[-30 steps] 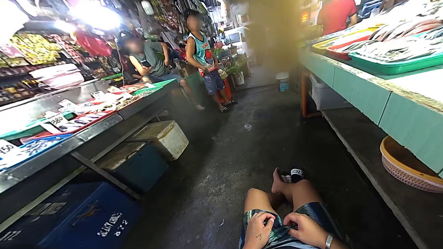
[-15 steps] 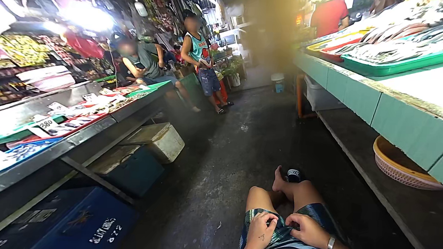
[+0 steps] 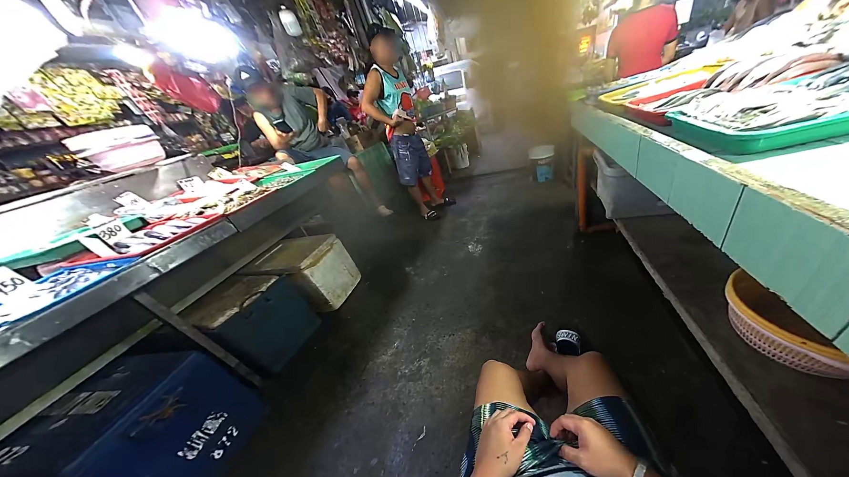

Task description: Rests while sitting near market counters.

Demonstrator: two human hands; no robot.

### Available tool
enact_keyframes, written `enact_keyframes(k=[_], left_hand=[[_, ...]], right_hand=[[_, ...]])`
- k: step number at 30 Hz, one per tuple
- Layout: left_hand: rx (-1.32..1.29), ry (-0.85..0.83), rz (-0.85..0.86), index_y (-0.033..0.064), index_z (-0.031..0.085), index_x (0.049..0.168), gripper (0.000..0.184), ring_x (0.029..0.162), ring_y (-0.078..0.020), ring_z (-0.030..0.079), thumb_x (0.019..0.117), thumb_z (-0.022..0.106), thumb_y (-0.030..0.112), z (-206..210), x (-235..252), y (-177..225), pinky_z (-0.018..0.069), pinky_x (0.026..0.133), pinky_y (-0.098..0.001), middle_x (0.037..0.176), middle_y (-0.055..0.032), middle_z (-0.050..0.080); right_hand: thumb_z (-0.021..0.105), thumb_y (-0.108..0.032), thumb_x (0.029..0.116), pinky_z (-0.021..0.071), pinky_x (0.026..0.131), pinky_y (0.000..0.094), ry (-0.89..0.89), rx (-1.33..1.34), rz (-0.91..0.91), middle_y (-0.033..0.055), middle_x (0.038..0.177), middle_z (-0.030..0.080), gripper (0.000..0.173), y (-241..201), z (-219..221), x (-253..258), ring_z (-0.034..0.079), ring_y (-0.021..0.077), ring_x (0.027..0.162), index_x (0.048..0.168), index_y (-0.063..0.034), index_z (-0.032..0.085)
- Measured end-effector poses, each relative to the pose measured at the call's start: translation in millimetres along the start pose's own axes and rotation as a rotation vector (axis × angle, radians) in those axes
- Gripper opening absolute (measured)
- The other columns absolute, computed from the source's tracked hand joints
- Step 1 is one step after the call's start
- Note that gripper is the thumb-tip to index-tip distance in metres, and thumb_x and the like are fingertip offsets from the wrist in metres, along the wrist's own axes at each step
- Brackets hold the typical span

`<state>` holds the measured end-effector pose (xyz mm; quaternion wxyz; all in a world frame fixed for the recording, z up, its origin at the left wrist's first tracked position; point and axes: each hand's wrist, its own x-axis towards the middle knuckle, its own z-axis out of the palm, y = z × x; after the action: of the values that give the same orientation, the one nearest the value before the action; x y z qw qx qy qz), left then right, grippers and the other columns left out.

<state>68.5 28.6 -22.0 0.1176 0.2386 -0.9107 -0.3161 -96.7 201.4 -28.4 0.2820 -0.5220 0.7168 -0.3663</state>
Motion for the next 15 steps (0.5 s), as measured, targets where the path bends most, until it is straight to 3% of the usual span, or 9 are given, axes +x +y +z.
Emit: enact_keyframes(k=[15], left_hand=[[-0.02, 0.043, -0.051, 0.0258, 0.078, 0.107, 0.026, 0.113, -0.0041, 0.063, 0.1012, 0.054, 0.036, -6.7, -7.9, -12.4, 0.0476, 0.105, -0.0344, 0.11, 0.0108, 0.073]], right_hand=[[0.07, -0.021, 0.0912, 0.0537, 0.098, 0.0401, -0.074, -0.034, -0.013, 0.0072, 0.113, 0.071, 0.027, -12.6, 2.4, 11.6, 0.067, 0.019, 0.106, 0.116, -0.0111, 0.072]])
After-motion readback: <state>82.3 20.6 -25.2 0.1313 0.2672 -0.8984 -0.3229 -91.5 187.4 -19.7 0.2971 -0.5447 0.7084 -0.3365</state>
